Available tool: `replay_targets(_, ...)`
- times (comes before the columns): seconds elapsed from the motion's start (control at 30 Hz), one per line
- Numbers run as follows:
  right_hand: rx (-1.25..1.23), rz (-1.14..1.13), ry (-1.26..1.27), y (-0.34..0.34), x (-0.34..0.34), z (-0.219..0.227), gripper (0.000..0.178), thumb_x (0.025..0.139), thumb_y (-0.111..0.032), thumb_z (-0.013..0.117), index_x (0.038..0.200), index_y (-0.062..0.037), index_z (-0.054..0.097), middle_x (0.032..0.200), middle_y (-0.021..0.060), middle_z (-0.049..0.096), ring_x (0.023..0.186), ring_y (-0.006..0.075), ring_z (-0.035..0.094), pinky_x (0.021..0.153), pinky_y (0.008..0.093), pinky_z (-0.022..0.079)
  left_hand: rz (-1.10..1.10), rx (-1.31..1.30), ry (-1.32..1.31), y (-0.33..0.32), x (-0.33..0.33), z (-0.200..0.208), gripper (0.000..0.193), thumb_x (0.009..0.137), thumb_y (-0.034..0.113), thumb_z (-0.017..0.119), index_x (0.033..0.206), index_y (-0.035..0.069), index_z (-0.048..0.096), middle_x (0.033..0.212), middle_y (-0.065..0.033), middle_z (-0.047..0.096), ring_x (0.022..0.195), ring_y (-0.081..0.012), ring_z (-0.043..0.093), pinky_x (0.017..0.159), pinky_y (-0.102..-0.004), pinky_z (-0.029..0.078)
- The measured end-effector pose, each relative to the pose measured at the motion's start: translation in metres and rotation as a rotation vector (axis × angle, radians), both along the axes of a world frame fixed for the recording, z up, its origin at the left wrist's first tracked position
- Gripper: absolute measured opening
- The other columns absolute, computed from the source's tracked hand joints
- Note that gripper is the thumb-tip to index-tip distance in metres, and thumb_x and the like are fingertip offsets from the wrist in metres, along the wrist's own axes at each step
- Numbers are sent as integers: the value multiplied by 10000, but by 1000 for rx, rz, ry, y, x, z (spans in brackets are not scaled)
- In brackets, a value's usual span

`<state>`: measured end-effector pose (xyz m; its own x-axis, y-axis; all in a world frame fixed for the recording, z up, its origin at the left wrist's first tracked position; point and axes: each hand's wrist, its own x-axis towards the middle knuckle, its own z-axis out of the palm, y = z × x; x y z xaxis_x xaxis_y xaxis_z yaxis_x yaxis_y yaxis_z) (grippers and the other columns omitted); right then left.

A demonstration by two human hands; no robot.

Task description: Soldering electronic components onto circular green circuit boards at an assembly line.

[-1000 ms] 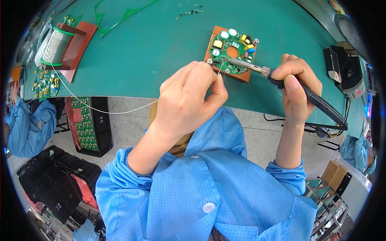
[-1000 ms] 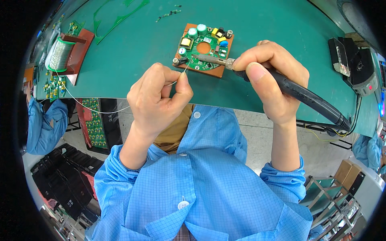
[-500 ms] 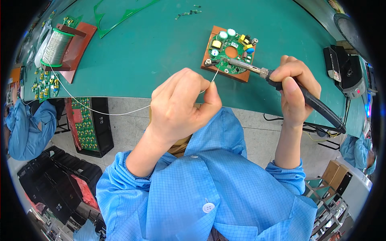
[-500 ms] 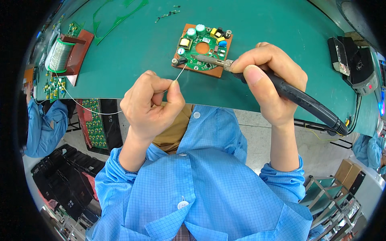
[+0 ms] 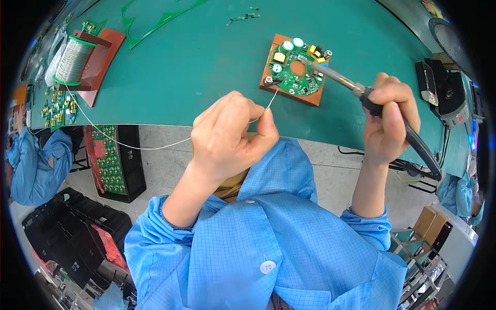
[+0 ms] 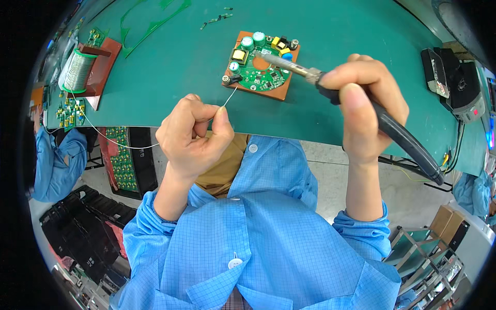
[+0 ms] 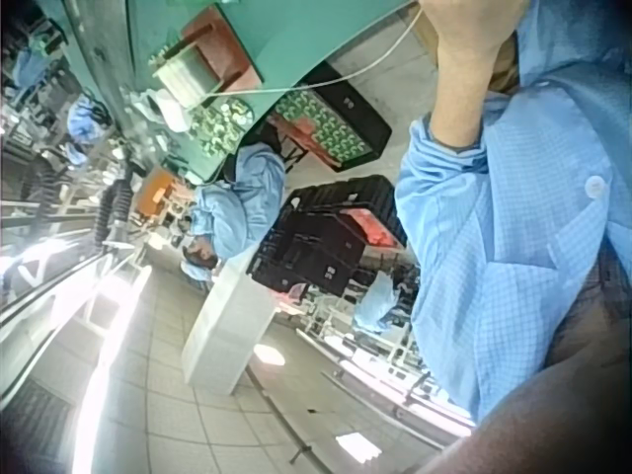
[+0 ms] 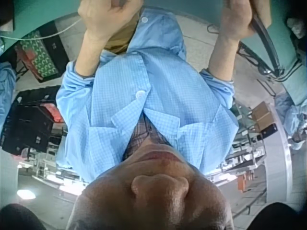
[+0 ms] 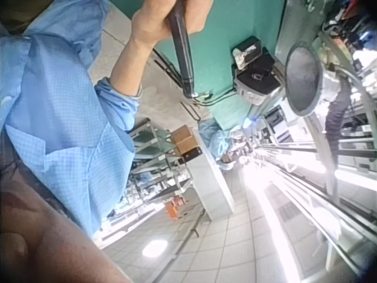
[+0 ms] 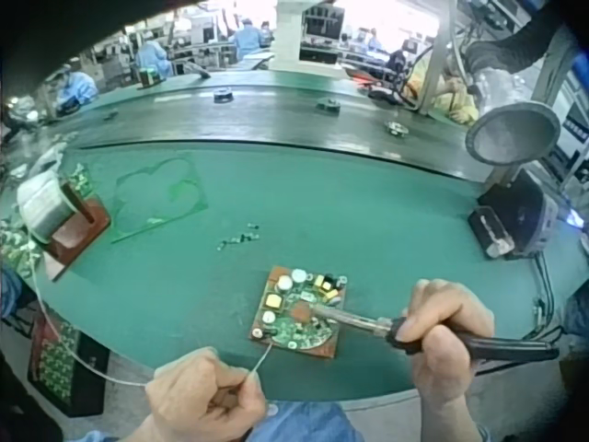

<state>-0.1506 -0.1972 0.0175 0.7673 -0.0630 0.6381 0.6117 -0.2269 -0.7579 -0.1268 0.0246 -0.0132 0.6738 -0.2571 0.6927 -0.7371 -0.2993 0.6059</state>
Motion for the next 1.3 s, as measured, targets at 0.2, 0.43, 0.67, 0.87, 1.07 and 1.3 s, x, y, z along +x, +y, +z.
replay_targets(0.2,102,-138,-52,-31,-16,9,262,835,-195,511,837,62,561,647,41,446,549,84,374,461,207,253,-27,-11,-3,-2,0,3,201,597,-81,647,633,42,493,536,-41,461,419,-147,434,374,-263,332)
replay_targets(0.43,-251,-1196,-138,-123,-48,16,203,905,-136,522,981,45,572,769,52,535,662,121,486,578,236,397,-35,-73,143,10,-7,-1,151,653,-60,659,661,32,539,530,-1,450,402,-71,323,371,-222,256)
replay_targets(0.67,-316,-909,3,-117,-49,12,162,882,-108,568,965,20,621,820,55,580,707,113,514,633,227,390,-72,-57,93,5,-4,4,132,650,-60,659,691,18,562,574,-14,517,404,-78,351,376,-225,272)
replay_targets(0.87,201,-148,-19,-23,-25,0,266,902,-222,496,801,15,564,626,-8,404,555,58,295,482,213,227,-79,-53,93,3,-2,2,135,644,-75,641,714,10,564,620,-25,560,412,-108,409,372,-242,312)
replay_targets(1.07,88,-67,108,8,-9,-3,287,881,-226,480,755,20,555,618,7,412,572,71,310,497,222,245,-76,-67,73,6,0,0,145,634,-82,632,711,16,559,618,-25,558,413,-109,410,372,-242,313)
replay_targets(1.3,90,-55,143,9,-9,-6,243,821,-181,538,751,40,611,660,76,590,574,102,425,512,240,316,-74,-76,94,6,-1,1,143,630,-79,633,704,18,558,606,-22,551,409,-108,406,371,-243,307)
